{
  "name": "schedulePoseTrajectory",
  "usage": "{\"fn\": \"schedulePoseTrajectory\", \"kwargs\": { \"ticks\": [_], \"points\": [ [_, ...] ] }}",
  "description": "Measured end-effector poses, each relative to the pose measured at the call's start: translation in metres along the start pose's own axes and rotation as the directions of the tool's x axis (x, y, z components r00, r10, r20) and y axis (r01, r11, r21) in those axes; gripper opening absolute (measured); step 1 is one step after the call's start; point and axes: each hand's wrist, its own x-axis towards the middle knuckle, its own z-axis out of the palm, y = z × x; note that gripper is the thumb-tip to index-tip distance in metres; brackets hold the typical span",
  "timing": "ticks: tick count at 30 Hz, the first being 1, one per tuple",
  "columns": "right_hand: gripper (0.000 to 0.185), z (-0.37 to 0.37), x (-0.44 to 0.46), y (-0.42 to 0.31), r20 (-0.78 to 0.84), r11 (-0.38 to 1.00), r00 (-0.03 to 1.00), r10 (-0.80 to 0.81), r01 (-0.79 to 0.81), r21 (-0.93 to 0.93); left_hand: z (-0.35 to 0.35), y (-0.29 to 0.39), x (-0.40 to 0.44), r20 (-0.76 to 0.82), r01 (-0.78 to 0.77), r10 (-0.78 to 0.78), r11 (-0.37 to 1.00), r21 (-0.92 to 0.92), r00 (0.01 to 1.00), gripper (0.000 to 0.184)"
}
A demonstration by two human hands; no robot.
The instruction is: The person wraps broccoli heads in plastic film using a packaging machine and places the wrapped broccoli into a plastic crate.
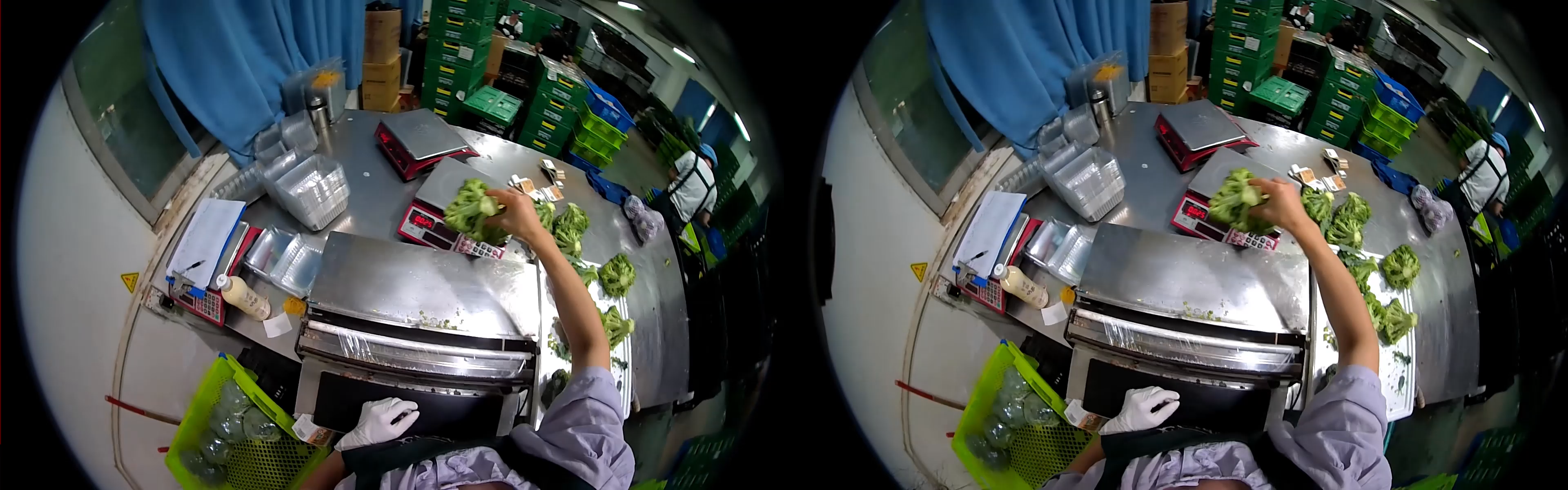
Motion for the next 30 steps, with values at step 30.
{"fn": "schedulePoseTrajectory", "kwargs": {
  "ticks": [30],
  "points": [
    [0.01,0.031,-0.24,-0.124,0.279,0.97,0.934,-0.221,0.24,-0.032,-0.095,-0.072,0.097,0.452,-0.374,0.253,0.905,0.203,0.856,0.004]
  ]
}}
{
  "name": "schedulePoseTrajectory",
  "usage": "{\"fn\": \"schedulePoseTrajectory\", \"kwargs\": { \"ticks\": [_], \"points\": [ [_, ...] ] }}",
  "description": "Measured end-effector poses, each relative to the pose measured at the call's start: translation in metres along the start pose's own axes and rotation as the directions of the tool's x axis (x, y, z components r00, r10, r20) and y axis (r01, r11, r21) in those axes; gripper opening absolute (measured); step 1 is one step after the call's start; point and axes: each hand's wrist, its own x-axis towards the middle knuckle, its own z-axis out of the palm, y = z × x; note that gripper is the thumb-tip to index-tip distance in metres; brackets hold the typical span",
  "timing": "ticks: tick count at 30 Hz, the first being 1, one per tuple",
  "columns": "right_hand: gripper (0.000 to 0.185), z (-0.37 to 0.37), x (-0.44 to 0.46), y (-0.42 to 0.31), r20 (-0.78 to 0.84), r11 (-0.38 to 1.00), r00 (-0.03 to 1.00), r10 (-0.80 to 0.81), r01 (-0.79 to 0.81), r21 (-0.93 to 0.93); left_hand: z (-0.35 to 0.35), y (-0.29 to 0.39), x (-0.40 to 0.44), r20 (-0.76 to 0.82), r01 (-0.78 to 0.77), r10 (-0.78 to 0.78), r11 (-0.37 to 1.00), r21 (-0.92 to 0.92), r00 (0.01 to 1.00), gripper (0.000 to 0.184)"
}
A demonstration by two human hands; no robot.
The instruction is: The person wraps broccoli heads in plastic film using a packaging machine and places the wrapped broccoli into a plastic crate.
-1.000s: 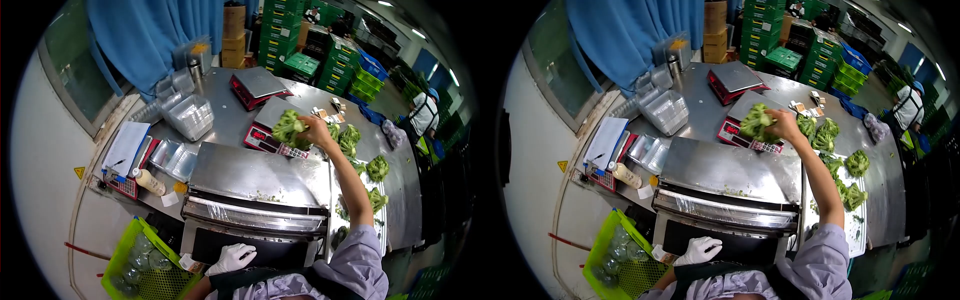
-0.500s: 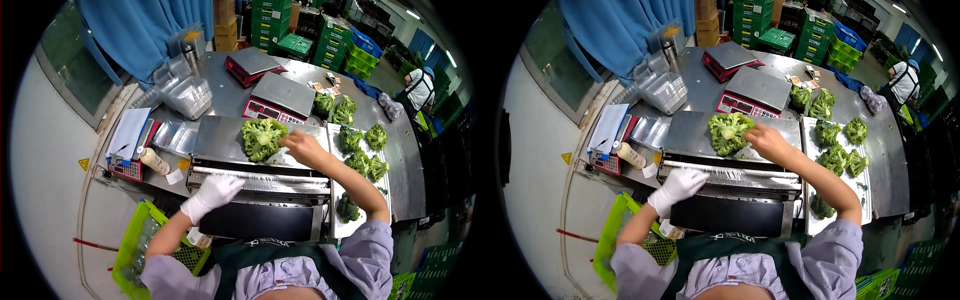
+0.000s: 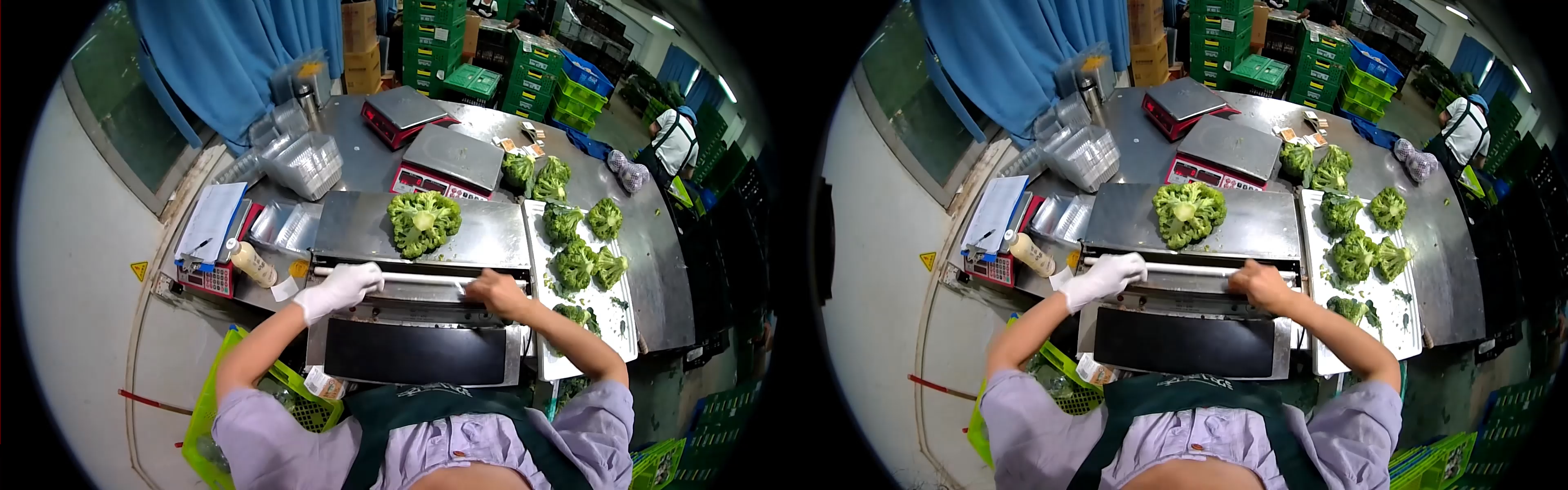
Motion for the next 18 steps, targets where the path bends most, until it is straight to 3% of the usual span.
{"fn": "schedulePoseTrajectory", "kwargs": {
  "ticks": [1,2,3,5,6,7,9,11,12,13,15,16,17,18],
  "points": [
    [0.009,-0.01,-0.012,-0.012,0.066,0.987,0.987,0.143,-0.147,0.058,-0.003,0.005,-0.007,0.005,0.062,-0.062,0.989,-0.131,0.998,0.003],
    [0.008,-0.02,-0.022,-0.02,0.083,0.977,0.987,0.134,-0.146,0.158,-0.017,0.018,-0.014,0.042,0.061,-0.054,0.981,-0.183,0.998,0.004],
    [0.007,-0.035,-0.03,-0.029,0.104,0.954,0.987,0.126,-0.149,0.258,-0.045,0.05,-0.016,0.366,0.463,-0.325,0.79,-0.402,0.872,0.007],
    [0.007,-0.083,-0.034,-0.059,0.175,0.857,0.978,0.117,-0.189,0.479,-0.066,0.062,-0.026,0.386,0.279,-0.06,0.792,-0.543,0.921,0.007],
    [0.007,-0.123,-0.03,-0.076,0.271,0.77,0.938,0.216,-0.334,0.544,-0.073,0.067,-0.027,0.314,0.228,-0.017,0.726,-0.649,0.949,0.005],
    [0.007,-0.154,-0.021,-0.085,0.374,0.654,0.879,0.297,-0.472,0.591,-0.099,0.078,-0.021,0.214,0.083,0.06,0.797,-0.599,0.975,0.004],
    [0.007,-0.177,-0.017,-0.063,0.096,0.68,0.954,0.285,-0.271,0.681,-0.143,0.085,-0.004,-0.067,-0.079,0.049,0.824,-0.561,0.997,0.003],
    [0.01,-0.183,0.021,-0.038,-0.224,0.532,0.943,0.248,0.06,0.845,-0.156,0.074,0.026,-0.278,-0.137,-0.101,0.681,-0.72,0.955,0.007],
    [0.012,-0.181,0.046,-0.021,-0.305,0.599,0.905,0.298,0.072,0.798,-0.151,0.062,0.048,-0.399,-0.196,-0.119,0.723,-0.662,0.909,0.007],
    [0.014,-0.173,0.071,-0.002,-0.389,0.663,0.858,0.336,0.078,0.745,-0.142,0.048,0.069,-0.434,-0.15,-0.241,0.706,-0.692,0.868,0.007],
    [0.033,-0.137,0.11,0.046,-0.447,0.789,0.846,0.291,0.052,0.613,-0.11,0.005,0.103,-0.485,-0.126,-0.3,0.734,-0.667,0.822,0.005],
    [0.048,-0.116,0.119,0.062,-0.344,0.853,0.884,0.318,-0.108,0.511,-0.092,-0.023,0.114,-0.448,-0.022,-0.309,0.803,-0.596,0.839,0.005],
    [0.063,-0.095,0.124,0.075,-0.238,0.888,0.901,0.362,-0.256,0.382,-0.08,-0.038,0.118,-0.378,0.113,-0.283,0.904,-0.412,0.882,0.01],
    [0.076,-0.071,0.125,0.09,-0.136,0.859,0.916,0.378,-0.291,0.421,-0.068,-0.047,0.118,-0.274,0.181,-0.341,0.86,-0.477,0.899,0.017]
  ]
}}
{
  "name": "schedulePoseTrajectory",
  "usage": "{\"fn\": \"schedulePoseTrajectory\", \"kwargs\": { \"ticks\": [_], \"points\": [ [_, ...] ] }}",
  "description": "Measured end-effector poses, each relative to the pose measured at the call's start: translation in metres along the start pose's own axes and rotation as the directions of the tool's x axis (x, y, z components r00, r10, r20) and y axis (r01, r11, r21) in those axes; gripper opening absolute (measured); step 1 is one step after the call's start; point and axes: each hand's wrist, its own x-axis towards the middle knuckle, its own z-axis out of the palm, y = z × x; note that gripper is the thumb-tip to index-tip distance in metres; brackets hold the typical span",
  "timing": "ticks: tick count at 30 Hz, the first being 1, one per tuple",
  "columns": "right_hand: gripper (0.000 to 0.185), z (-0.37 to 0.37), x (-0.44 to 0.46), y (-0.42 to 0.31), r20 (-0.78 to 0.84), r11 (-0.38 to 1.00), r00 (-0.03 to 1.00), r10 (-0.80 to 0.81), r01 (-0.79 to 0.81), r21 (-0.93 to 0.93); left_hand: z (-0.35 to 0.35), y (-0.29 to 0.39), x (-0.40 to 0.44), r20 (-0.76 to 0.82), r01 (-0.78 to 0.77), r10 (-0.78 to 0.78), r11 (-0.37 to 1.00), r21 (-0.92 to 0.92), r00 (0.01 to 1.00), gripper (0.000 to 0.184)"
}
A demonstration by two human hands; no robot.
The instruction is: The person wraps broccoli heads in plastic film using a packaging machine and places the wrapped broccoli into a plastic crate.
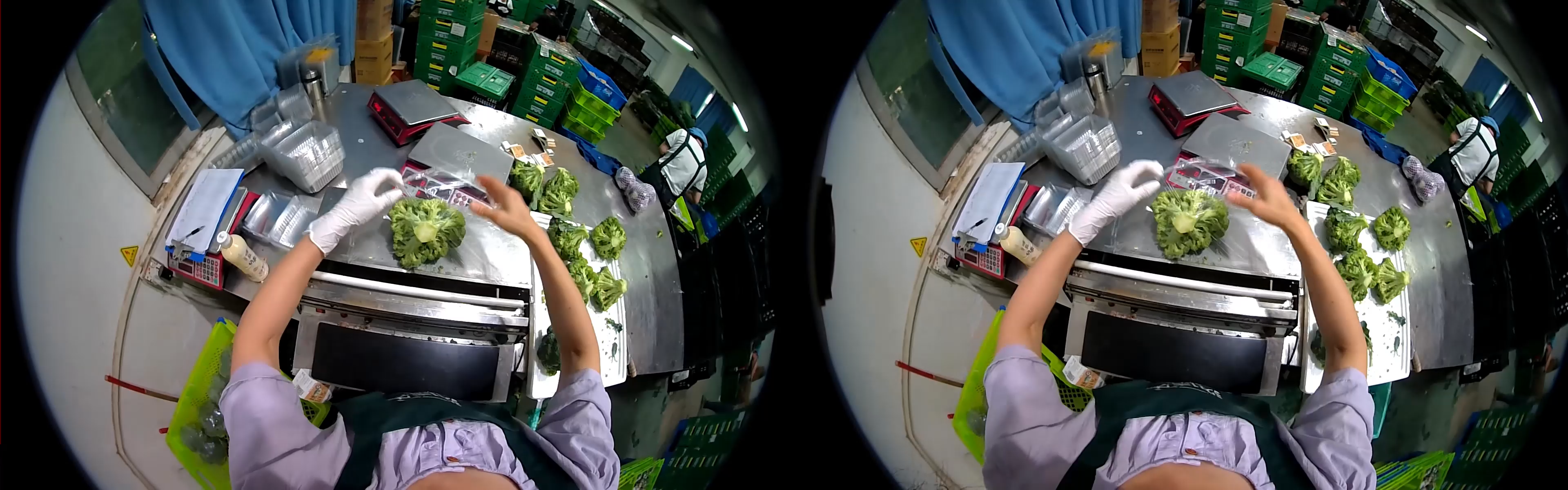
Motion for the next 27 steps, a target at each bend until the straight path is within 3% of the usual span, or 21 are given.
{"fn": "schedulePoseTrajectory", "kwargs": {
  "ticks": [1,3,4,7,8,9,11,13,15,17,19,20,22,23,24,26,27],
  "points": [
    [0.09,0.011,0.0,0.016,0.089,0.998,0.995,0.048,-0.051,0.031,0.005,-0.008,-0.001,0.076,0.095,-0.092,0.995,-0.036,0.993,0.025],
    [0.096,0.017,-0.008,0.021,0.131,0.996,0.989,-0.064,0.072,-0.056,0.008,-0.001,-0.008,0.148,0.025,-0.051,0.985,0.173,0.988,0.043],
    [0.096,0.022,-0.011,0.03,0.132,0.998,0.99,-0.054,0.056,-0.013,0.011,-0.005,-0.011,0.17,0.001,-0.03,0.986,0.167,0.985,0.054],
    [0.092,0.026,-0.02,0.026,0.01,0.998,0.998,-0.054,0.054,0.024,0.019,-0.006,-0.018,0.092,-0.09,0.069,0.965,0.246,0.993,0.057],
    [0.085,0.028,-0.024,0.025,-0.054,0.99,0.997,-0.054,0.06,0.126,0.024,-0.011,-0.018,-0.02,-0.221,0.241,0.919,0.325,0.97,0.057],
    [0.072,0.025,-0.03,0.01,-0.113,0.957,0.992,-0.053,0.083,0.28,0.027,-0.002,-0.018,-0.153,-0.235,0.293,0.92,0.314,0.944,0.052],
    [0.06,0.015,-0.041,-0.021,-0.152,0.848,0.986,-0.063,0.133,0.513,0.02,0.019,-0.02,-0.2,-0.315,0.487,0.775,0.548,0.85,0.04],
    [0.043,0.009,-0.055,-0.043,-0.163,0.788,0.969,-0.183,0.244,0.565,0.021,0.04,-0.025,-0.245,-0.387,0.632,0.688,0.614,0.736,0.026],
    [0.035,-0.001,-0.073,-0.057,0.029,0.815,0.99,-0.14,0.099,0.571,0.028,0.059,-0.035,-0.228,-0.511,0.681,0.693,0.509,0.696,0.021],
    [0.029,-0.003,-0.075,-0.066,0.077,0.766,0.992,-0.101,0.028,0.642,0.038,0.068,-0.045,-0.248,-0.541,0.631,0.767,0.346,0.735,0.019],
    [0.028,0.004,-0.071,-0.051,-0.055,0.839,0.992,0.115,-0.067,0.54,0.042,0.075,-0.051,-0.234,-0.467,0.478,0.878,0.106,0.846,0.018],
    [0.028,0.011,-0.07,-0.037,-0.154,0.866,0.985,0.081,0.007,0.5,0.042,0.075,-0.051,-0.214,-0.412,0.421,0.907,0.088,0.881,0.016],
    [0.023,0.014,-0.069,-0.03,-0.165,0.847,0.977,0.137,-0.029,0.53,0.042,0.068,-0.051,-0.206,-0.267,0.266,0.963,0.021,0.942,0.013],
    [0.02,0.016,-0.068,-0.033,-0.178,0.816,0.97,0.163,-0.032,0.577,0.042,0.076,-0.051,-0.234,-0.114,0.081,0.985,-0.131,0.969,0.008],
    [0.02,0.015,-0.069,-0.038,-0.184,0.814,0.969,0.164,-0.028,0.58,0.042,0.083,-0.049,-0.261,-0.098,0.019,0.951,-0.293,0.965,0.007],
    [0.015,0.009,-0.076,-0.053,-0.033,0.738,0.986,0.161,-0.098,0.668,0.044,0.087,-0.05,-0.208,-0.037,-0.085,0.852,-0.523,0.974,0.008],
    [0.015,0.006,-0.081,-0.063,0.079,0.638,0.994,0.078,-0.111,0.762,0.043,0.091,-0.052,-0.129,-0.092,0.046,0.921,-0.379,0.991,0.006]
  ]
}}
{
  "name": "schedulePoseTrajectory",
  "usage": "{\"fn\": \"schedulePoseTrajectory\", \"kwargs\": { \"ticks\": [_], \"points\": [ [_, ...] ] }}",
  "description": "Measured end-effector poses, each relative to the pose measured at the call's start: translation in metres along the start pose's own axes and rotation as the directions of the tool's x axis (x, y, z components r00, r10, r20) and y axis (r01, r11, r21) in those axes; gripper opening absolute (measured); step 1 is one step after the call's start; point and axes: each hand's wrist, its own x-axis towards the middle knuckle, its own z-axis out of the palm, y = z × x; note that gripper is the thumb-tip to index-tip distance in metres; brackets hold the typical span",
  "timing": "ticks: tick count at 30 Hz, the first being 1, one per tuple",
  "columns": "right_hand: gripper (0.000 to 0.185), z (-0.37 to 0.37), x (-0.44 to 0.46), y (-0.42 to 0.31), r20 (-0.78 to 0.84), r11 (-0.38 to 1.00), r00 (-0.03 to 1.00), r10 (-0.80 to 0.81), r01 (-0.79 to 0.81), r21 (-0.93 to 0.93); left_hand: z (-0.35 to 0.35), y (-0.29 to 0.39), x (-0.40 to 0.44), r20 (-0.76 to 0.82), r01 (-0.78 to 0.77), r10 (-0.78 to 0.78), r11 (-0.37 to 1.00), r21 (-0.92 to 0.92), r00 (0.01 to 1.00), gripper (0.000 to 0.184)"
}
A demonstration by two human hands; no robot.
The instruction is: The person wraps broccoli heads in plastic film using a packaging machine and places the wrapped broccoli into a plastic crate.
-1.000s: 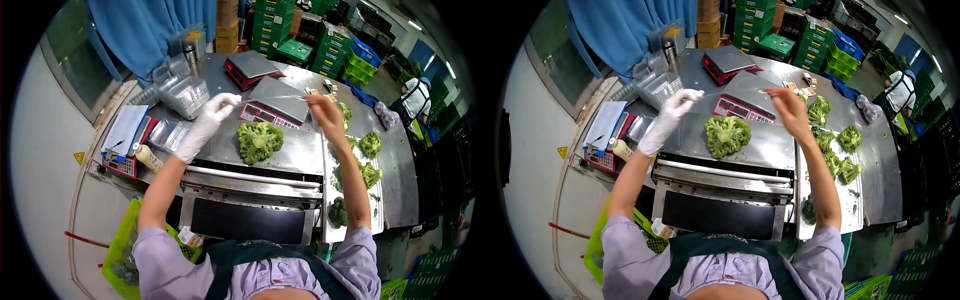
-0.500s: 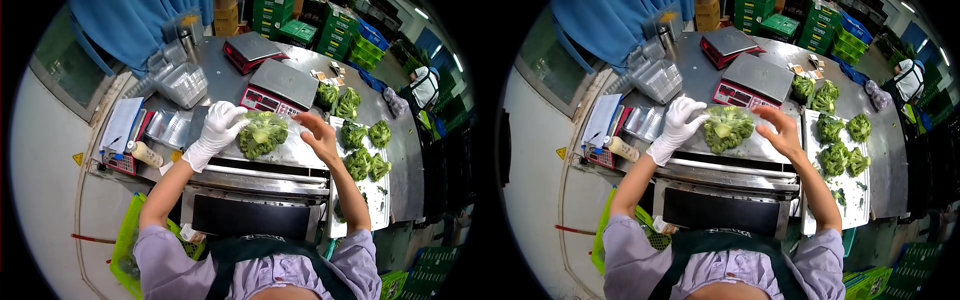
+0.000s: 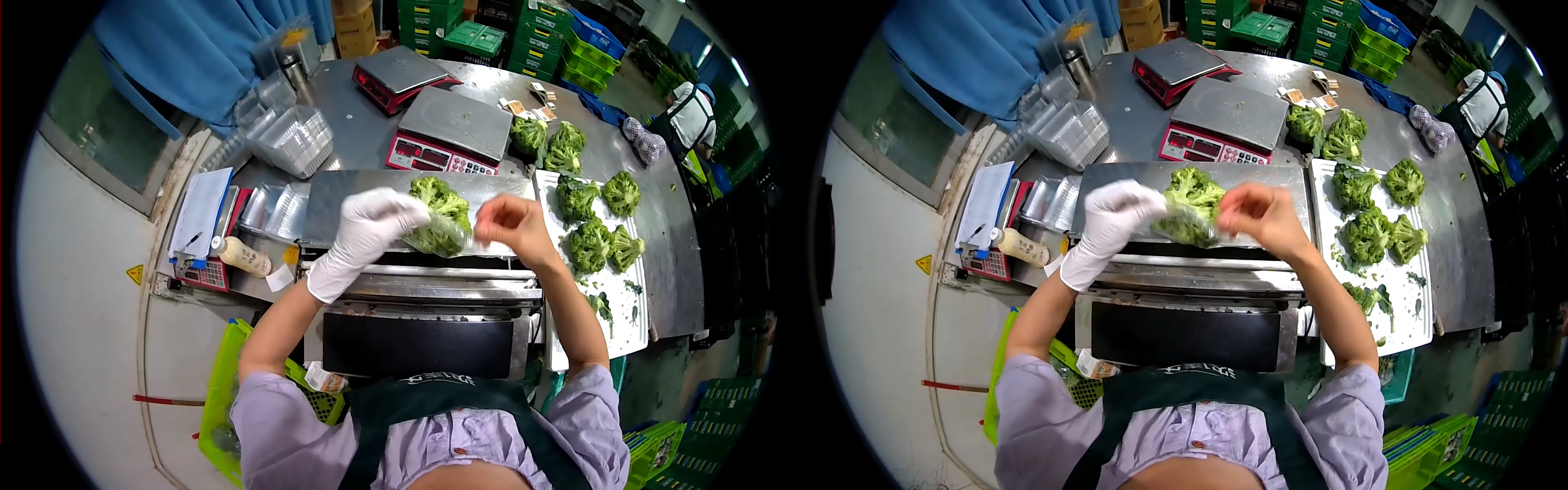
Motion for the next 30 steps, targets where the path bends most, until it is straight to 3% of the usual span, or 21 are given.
{"fn": "schedulePoseTrajectory", "kwargs": {
  "ticks": [2,3,4,6,7,8,10,11,12,14,16,18,20,21,22,23,24,26,28,29,30],
  "points": [
    [0.017,0.009,-0.013,-0.014,0.223,0.988,0.972,0.08,-0.106,0.109,0.001,0.006,-0.003,0.278,0.123,-0.113,0.992,-0.018,0.954,0.007],
    [0.018,0.011,-0.017,-0.017,0.249,0.975,0.965,0.086,-0.133,0.18,0.003,0.004,-0.006,0.287,0.285,-0.265,0.958,-0.03,0.921,0.007],
    [0.018,0.011,-0.018,-0.019,0.243,0.974,0.966,0.086,-0.133,0.184,0.003,0.002,-0.005,0.292,0.288,-0.268,0.957,-0.028,0.918,0.007],
    [0.018,0.009,-0.017,-0.021,0.417,0.958,0.891,0.179,-0.255,0.134,-0.002,-0.001,0.001,0.04,0.285,-0.293,0.949,0.137,0.955,0.013],
    [0.019,0.01,-0.013,-0.016,0.377,0.972,0.907,0.188,-0.228,0.063,-0.007,0.001,0.005,0.034,0.225,-0.275,0.845,0.485,0.961,0.024],
    [0.017,0.013,-0.008,-0.012,0.316,0.989,0.94,0.129,-0.144,0.025,-0.005,-0.002,0.007,0.038,0.283,-0.371,0.767,0.576,0.928,0.042],
    [0.02,0.016,0.002,-0.015,0.075,0.953,0.956,0.283,-0.272,-0.129,-0.002,-0.021,0.007,0.098,0.157,-0.33,0.665,0.73,0.939,0.06],
    [0.033,0.009,0.009,0.001,-0.024,0.895,0.973,0.227,-0.219,-0.388,-0.001,-0.028,0.01,0.089,0.164,-0.373,0.594,0.788,0.924,0.065],
    [0.05,0.001,0.018,0.015,-0.112,0.806,0.979,0.171,-0.205,-0.555,0.0,-0.027,0.011,0.091,0.16,-0.369,0.596,0.787,0.925,0.065],
    [0.071,-0.01,0.024,0.047,-0.103,0.423,0.994,-0.028,-0.081,-0.902,0.0,-0.025,0.012,0.138,0.054,-0.278,0.585,0.809,0.951,0.067],
    [0.083,-0.006,0.034,0.057,-0.09,0.549,0.977,0.192,-0.183,-0.816,0.002,-0.018,0.014,0.143,0.049,-0.282,0.578,0.814,0.949,0.071],
    [0.074,-0.011,0.045,0.054,-0.083,0.659,0.962,0.26,-0.24,-0.713,0.002,-0.003,0.018,0.157,0.208,-0.479,0.622,0.755,0.864,0.073],
    [0.065,-0.014,0.055,0.057,-0.089,0.757,0.963,0.254,-0.255,-0.602,0.005,0.013,0.013,0.227,0.312,-0.515,0.754,0.578,0.826,0.047],
    [0.053,-0.013,0.062,0.06,-0.099,0.739,0.98,0.173,-0.195,-0.644,0.006,0.017,0.009,0.375,0.315,-0.517,0.818,0.481,0.77,0.038],
    [0.053,-0.016,0.073,0.071,-0.101,0.741,0.98,0.171,-0.195,-0.643,0.007,0.022,0.004,0.515,0.333,-0.493,0.865,0.375,0.701,0.028],
    [0.048,-0.02,0.086,0.086,-0.171,0.686,0.984,0.041,-0.152,-0.712,0.01,0.035,-0.001,0.599,0.244,-0.462,0.878,0.411,0.654,0.019],
    [0.044,-0.021,0.097,0.089,-0.228,0.621,0.969,-0.096,-0.121,-0.775,0.014,0.03,-0.009,0.629,0.064,-0.341,0.905,0.42,0.699,0.02],
    [0.038,-0.03,0.113,0.089,-0.212,0.703,0.975,-0.061,-0.108,-0.703,0.01,0.025,-0.011,0.584,-0.003,-0.323,0.874,0.487,0.745,0.019],
    [0.043,-0.029,0.119,0.08,-0.207,0.73,0.978,-0.03,-0.12,-0.673,-0.004,-0.001,-0.001,0.24,0.296,-0.426,0.851,0.433,0.873,0.021],
    [0.052,-0.028,0.121,0.078,-0.209,0.738,0.978,0.004,-0.144,-0.659,-0.009,0.0,0.01,0.1,0.332,-0.418,0.826,0.455,0.903,0.023],
    [0.052,-0.025,0.121,0.075,-0.21,0.739,0.978,0.002,-0.143,-0.658,-0.016,0.002,0.023,0.039,0.324,-0.427,0.74,0.589,0.903,0.033]
  ]
}}
